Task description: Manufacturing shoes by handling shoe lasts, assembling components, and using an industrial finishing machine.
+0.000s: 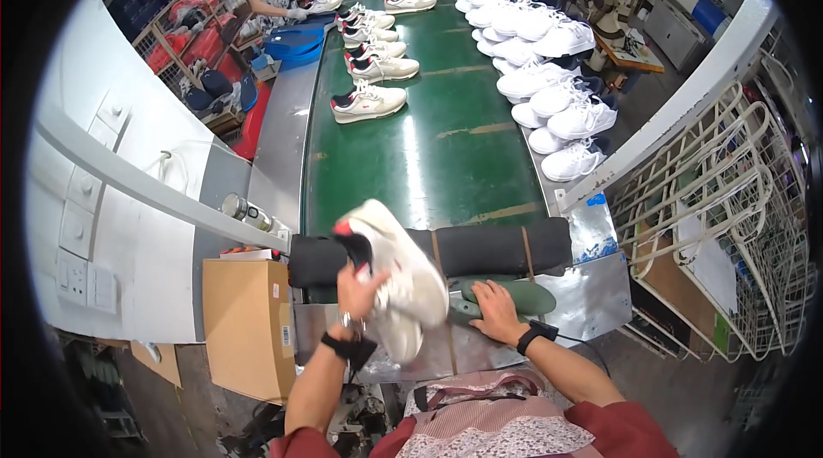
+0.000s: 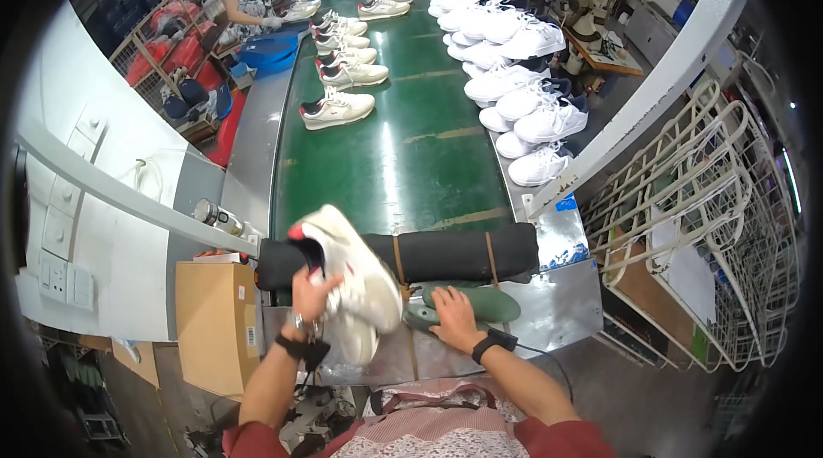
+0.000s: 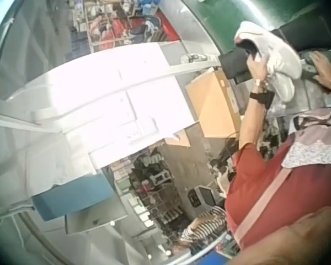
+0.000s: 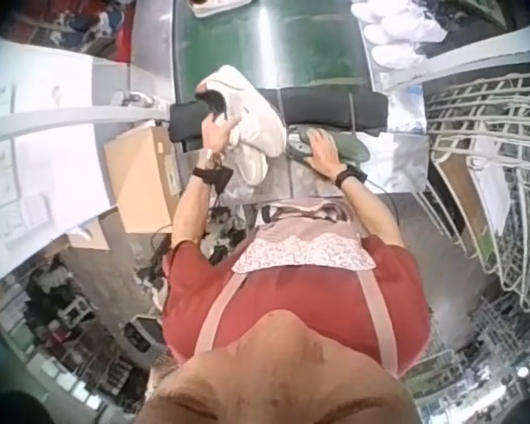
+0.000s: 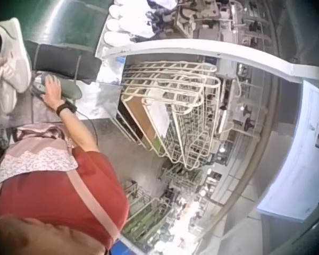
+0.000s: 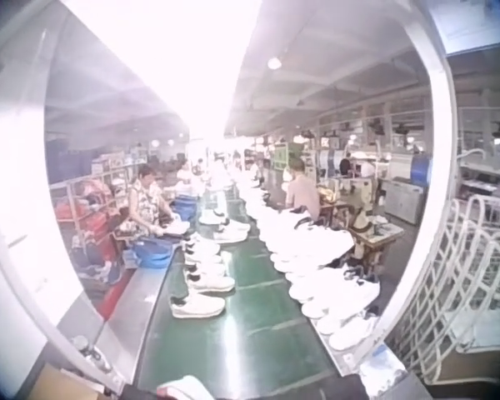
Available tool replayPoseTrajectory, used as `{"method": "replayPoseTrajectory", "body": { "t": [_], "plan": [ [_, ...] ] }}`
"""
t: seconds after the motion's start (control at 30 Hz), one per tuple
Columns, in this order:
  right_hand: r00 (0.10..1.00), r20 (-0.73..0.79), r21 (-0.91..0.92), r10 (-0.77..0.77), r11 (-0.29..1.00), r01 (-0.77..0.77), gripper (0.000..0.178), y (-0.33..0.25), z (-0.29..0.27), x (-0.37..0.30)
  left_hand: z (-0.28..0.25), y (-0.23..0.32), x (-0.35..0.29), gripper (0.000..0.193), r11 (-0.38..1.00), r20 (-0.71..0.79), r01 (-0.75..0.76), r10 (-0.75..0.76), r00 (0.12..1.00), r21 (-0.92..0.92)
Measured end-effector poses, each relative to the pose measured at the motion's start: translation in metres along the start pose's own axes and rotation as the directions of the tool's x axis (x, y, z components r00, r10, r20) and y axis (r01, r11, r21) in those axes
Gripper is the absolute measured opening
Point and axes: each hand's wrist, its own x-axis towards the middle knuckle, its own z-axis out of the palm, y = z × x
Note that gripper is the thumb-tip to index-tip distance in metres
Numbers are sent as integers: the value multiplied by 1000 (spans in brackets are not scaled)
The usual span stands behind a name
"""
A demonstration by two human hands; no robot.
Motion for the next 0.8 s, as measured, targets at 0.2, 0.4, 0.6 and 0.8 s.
{"method": "replayPoseTrajectory", "body": {
  "t": [0.2, 0.4, 0.6, 0.8],
  "plan": [
    [942, 256, 14, -219, 975, 222, 77, 0, -15, -36, -15, 13, 183, 48, 847, -175, 490, -524, 833, -205],
    [994, 67, -33, 82, 996, -80, 66, -33, -26, -100, 42, -39, 199, 43, 868, -359, 46, 156, 920, 494],
    [441, -144, 643, 886, 423, -639, 90, -42, 60, -140, 182, -148, -32, 46, 974, 485, 104, -191, 853, 201],
    [378, 342, 919, 860, -223, -326, 127, -43, 66, -154, 210, -101, -135, 45, 891, 744, 442, -361, 562, 99]
  ]
}}
